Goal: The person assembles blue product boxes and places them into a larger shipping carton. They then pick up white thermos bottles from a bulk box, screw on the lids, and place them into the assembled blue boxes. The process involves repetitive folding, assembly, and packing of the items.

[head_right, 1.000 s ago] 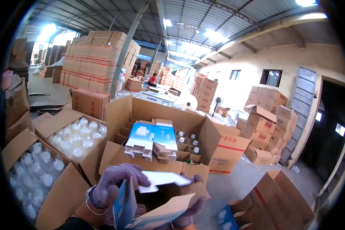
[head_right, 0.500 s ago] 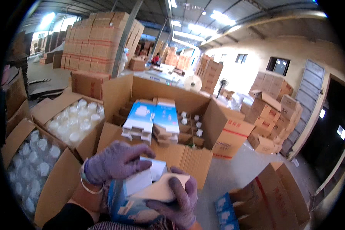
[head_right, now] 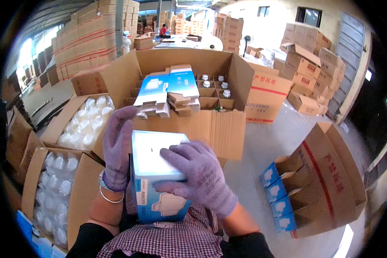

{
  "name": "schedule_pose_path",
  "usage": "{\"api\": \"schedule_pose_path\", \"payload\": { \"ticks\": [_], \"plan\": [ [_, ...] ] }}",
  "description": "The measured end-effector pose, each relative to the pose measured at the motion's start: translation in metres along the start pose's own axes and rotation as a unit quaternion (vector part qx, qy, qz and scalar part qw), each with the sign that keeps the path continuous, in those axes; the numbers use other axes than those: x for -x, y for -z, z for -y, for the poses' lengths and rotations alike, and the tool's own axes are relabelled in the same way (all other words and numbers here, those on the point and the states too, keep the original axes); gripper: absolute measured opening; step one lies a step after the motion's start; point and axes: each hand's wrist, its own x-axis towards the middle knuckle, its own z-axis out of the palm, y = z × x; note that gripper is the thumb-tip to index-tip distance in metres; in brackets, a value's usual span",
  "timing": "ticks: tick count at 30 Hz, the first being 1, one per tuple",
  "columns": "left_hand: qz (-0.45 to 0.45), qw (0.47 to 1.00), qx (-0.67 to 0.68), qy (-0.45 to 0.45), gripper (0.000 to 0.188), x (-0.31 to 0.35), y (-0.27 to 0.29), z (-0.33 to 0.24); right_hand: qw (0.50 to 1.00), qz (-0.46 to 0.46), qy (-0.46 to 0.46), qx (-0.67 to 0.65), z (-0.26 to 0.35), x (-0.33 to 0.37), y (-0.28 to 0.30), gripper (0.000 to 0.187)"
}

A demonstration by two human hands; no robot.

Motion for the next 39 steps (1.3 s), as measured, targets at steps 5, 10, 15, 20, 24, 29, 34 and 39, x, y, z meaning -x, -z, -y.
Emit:
{"api": "schedule_pose_path", "payload": {
  "ticks": [5, 10, 15, 20, 24, 29, 34, 39],
  "plan": [
    [0.112, 0.987, 0.011, 0.112, 0.044, 0.036, 0.013, 0.004, 0.995, 0.089, 0.031, -0.042, 0.011, 0.016, 0.023, 0.070],
    [0.066, 0.991, 0.052, 0.105, 0.075, 0.037, 0.015, -0.037, 0.948, -0.072, -0.001, -0.310, 0.014, 0.031, 0.041, 0.046],
    [0.305, 0.924, 0.188, -0.132, 0.049, 0.031, 0.002, -0.100, 0.913, -0.057, -0.086, -0.395, -0.058, -0.008, 0.029, 0.046],
    [0.383, 0.845, 0.187, -0.325, 0.058, 0.002, -0.049, -0.120, 0.874, 0.339, -0.128, -0.325, -0.096, -0.008, 0.005, 0.060],
    [0.167, 0.944, -0.030, -0.284, 0.072, -0.015, -0.068, -0.054, 0.804, -0.014, -0.369, -0.466, -0.124, 0.117, 0.099, 0.064],
    [0.256, 0.856, -0.437, -0.108, 0.091, -0.112, 0.004, 0.158, 0.774, -0.309, -0.413, -0.368, -0.076, 0.340, 0.189, 0.072],
    [0.405, 0.839, -0.357, 0.068, 0.090, -0.152, 0.029, 0.280, 0.595, -0.382, -0.707, 0.008, 0.001, 0.559, 0.155, 0.058],
    [0.421, 0.856, -0.263, 0.144, 0.059, -0.162, 0.039, 0.307, 0.446, -0.094, -0.798, 0.394, -0.050, 0.649, 0.120, 0.038]
  ]
}}
